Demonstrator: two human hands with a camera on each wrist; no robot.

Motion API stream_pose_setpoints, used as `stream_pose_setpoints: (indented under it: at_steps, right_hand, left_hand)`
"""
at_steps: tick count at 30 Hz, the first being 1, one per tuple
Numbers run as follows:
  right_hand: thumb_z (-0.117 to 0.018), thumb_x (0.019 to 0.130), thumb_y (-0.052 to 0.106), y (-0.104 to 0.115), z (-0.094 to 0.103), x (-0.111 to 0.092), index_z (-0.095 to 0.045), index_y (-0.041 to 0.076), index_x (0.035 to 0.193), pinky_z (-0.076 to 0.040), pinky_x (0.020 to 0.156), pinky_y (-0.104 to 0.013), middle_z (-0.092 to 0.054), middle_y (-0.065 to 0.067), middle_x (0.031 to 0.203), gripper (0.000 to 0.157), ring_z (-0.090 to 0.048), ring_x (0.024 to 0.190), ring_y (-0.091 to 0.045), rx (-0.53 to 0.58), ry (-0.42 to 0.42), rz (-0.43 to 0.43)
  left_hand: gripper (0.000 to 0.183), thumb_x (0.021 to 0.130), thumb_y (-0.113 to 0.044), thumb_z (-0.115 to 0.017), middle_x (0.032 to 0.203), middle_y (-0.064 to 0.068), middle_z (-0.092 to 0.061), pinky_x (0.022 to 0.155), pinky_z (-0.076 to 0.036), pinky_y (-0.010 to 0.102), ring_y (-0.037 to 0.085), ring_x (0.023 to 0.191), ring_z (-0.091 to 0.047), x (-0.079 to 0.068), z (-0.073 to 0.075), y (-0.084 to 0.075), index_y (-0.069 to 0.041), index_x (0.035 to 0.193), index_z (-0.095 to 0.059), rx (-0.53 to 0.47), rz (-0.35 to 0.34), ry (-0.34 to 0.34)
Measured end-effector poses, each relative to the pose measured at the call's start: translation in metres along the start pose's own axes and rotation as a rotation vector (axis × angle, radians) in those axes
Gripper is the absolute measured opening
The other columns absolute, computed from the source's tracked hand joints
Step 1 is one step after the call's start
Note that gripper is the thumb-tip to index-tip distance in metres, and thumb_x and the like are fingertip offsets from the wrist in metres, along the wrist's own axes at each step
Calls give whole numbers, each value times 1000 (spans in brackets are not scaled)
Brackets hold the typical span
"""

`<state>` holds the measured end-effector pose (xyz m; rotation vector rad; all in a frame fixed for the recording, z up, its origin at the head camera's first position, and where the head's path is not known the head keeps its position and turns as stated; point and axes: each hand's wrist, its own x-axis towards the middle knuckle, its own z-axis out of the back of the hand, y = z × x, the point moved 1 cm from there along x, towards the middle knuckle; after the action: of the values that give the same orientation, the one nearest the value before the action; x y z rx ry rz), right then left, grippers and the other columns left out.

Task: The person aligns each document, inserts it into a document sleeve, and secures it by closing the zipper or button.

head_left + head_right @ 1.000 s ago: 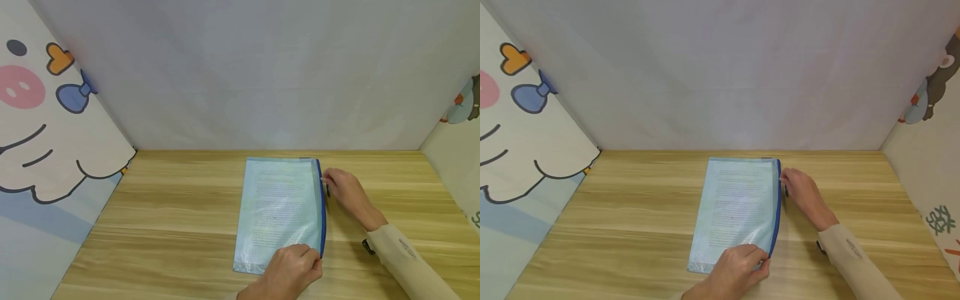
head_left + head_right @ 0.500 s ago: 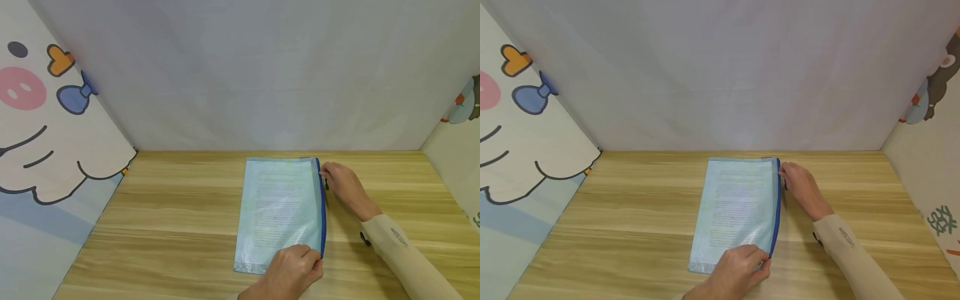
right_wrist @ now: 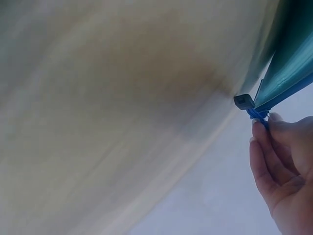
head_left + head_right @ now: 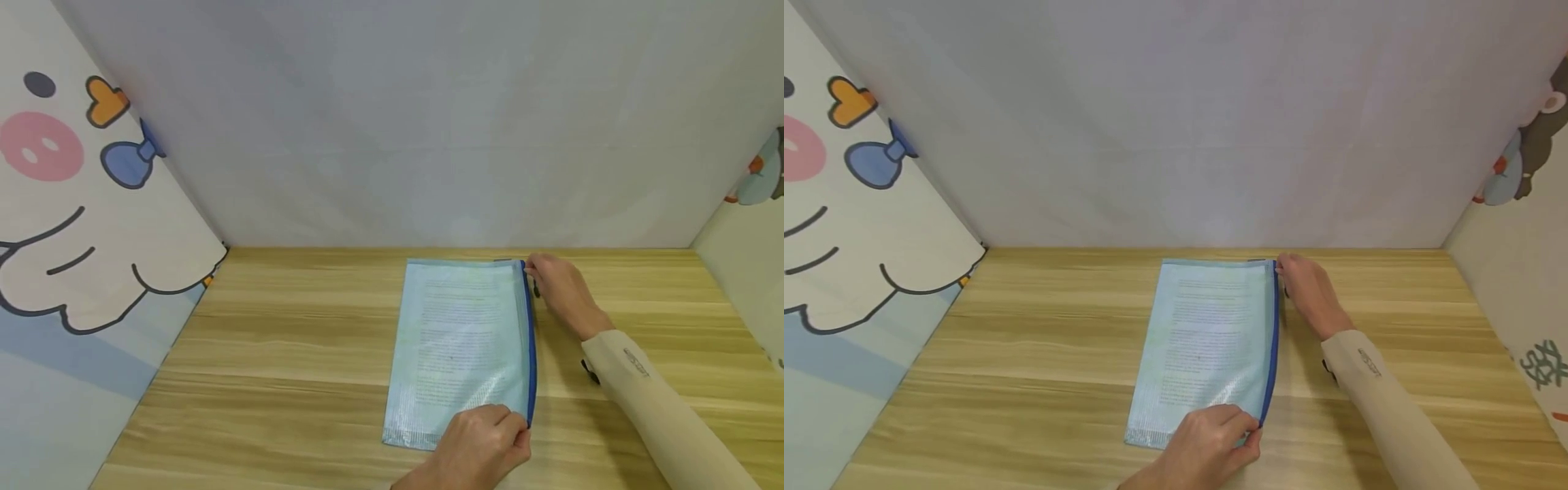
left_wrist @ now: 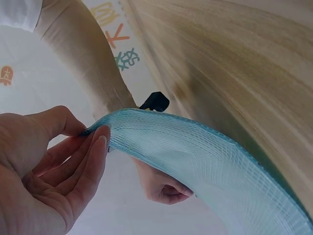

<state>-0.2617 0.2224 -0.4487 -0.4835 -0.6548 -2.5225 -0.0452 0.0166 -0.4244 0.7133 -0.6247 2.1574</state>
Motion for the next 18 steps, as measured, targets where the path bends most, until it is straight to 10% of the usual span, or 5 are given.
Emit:
stream_pose_setpoints:
  at_steps: [18]
  right_hand:
    - [-62,98,-8,-10,-9,18,-64,-9,91,-48,57,-41,-62,-17,76,7,-56,63,-27,-57,-55,-31]
  left_hand:
    - [22,60,-7,-87,60,-10,-52,58,-35,1,-3,53,-44,-3,-2,1,-15,67,-68,58,-24,-55]
